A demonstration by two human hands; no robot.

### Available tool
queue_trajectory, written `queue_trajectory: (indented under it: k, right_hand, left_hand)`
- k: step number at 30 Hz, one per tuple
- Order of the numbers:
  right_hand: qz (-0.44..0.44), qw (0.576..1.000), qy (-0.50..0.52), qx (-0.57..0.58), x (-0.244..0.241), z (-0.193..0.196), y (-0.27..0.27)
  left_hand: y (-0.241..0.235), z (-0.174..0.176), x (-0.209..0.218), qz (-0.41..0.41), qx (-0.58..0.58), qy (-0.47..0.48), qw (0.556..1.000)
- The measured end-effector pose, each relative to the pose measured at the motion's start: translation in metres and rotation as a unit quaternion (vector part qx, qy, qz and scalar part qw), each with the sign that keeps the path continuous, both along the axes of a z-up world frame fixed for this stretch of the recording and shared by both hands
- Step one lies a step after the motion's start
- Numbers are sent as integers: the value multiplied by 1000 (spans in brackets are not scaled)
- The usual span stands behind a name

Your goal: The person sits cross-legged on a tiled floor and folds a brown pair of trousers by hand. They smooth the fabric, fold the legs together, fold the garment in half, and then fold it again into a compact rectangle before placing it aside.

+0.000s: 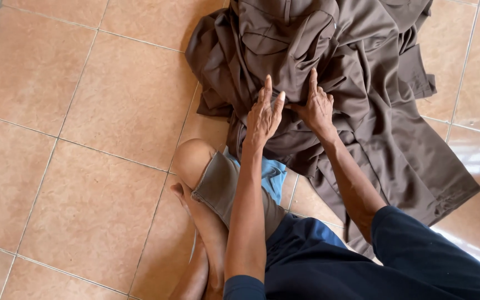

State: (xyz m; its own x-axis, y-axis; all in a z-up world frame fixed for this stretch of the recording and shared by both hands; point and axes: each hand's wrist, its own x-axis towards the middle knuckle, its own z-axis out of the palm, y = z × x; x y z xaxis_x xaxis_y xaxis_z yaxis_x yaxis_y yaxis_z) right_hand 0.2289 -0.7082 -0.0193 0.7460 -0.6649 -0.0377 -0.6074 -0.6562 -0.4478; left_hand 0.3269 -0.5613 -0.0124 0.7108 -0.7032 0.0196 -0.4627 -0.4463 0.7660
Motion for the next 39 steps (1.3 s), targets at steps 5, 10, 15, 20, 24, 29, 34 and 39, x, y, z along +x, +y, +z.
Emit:
queue_trajectory:
  k: [5, 10, 15, 20, 24, 29, 34, 39]
  right_hand:
    - [29, 997, -16, -75, -9, -58, -17]
    - [92, 984, -37, -147, -36, -75, 31]
    - [226, 940, -180, -184, -57, -79, 88]
    - [260, 934, -213, -119, -74, -93, 120]
    - [295, 929, -216, -67, -85, -73, 140]
    - [339, 912, -225, 56, -85, -11, 136]
    - [351, 885, -261, 160, -69, 47, 84]
    - [51, 969, -72, -229, -47, 36, -5]
  left_hand:
    - [0, 40, -5, 32, -21, 34, 999]
    - [14, 70, -21, 64, 66, 77, 993]
    - [30, 60, -39, 106, 5, 179, 978]
    - [52, -15, -47, 127, -8, 191, 973]
    - [65, -23, -46, 183, -5, 264, 947]
    - [76, -29, -48, 257, -31, 259, 931]
    - [75, 23, -46, 346, -123, 247, 897]
    - [74, -23, -52, 329, -282, 179, 884]
